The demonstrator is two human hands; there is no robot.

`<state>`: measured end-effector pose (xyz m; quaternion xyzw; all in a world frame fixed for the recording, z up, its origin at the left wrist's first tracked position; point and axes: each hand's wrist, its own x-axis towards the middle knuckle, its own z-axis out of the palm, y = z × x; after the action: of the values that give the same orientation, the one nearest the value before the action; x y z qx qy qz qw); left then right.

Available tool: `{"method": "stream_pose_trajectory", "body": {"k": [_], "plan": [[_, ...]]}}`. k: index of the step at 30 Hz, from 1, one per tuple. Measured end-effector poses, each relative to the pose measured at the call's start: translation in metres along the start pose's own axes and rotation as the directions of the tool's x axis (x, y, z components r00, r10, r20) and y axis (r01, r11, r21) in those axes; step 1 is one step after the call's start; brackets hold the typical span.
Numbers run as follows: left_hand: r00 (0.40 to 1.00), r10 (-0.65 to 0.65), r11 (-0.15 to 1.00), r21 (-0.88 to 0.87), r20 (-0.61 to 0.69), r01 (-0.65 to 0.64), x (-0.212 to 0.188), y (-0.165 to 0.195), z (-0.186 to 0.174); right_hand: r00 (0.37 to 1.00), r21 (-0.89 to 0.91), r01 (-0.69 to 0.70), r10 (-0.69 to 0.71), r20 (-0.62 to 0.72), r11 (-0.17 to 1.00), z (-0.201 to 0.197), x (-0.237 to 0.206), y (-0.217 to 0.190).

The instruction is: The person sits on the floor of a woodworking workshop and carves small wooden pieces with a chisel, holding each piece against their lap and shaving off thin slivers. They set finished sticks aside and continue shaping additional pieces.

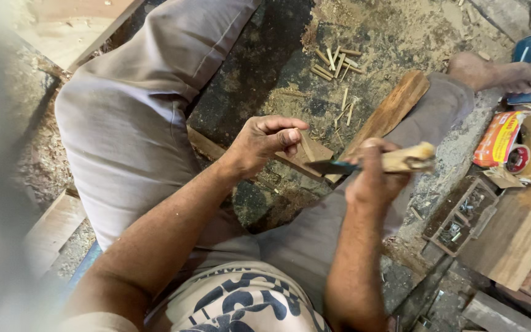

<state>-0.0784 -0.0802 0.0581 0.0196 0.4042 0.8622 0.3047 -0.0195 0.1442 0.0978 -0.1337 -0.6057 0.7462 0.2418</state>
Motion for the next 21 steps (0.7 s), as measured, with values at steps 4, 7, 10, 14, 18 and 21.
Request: {"method": "stream_pose_trajectory", "body": {"k": [4, 7, 10, 14, 18, 21], "plan": [[0.998, -0.067, 0.992, 0.103, -0.021, 0.069, -0.002, -0.002, -0.002, 0.972, 0.032, 0.048, -0.039, -0.233, 0.998, -0.020, 0.016, -0.015], [0.994, -0.100, 0.969, 0.220, -0.053, 0.109, -0.005, -0.017, -0.001, 0.980, 0.152, 0.158, -0.136, -0.148, 0.976, -0.035, 0.014, -0.029], [0.980, -0.159, 0.946, 0.265, -0.119, 0.186, -0.006, -0.050, 0.006, 0.949, -0.065, 0.299, -0.304, -0.082, 0.952, -0.048, -0.003, -0.039], [0.868, -0.343, 0.892, 0.166, -0.358, 0.421, -0.012, -0.103, 0.022, 0.920, -0.352, 0.338, -0.385, -0.072, 0.873, -0.051, -0.031, -0.036], [0.833, -0.334, 0.826, 0.290, -0.441, 0.484, -0.017, -0.135, 0.021, 0.928, 0.205, 0.346, -0.367, 0.069, 0.915, -0.048, -0.047, -0.027], [0.844, -0.325, 0.793, 0.363, -0.427, 0.489, -0.024, -0.145, 0.015, 0.945, 0.177, 0.303, -0.319, 0.069, 0.936, -0.049, -0.058, -0.028]]}}
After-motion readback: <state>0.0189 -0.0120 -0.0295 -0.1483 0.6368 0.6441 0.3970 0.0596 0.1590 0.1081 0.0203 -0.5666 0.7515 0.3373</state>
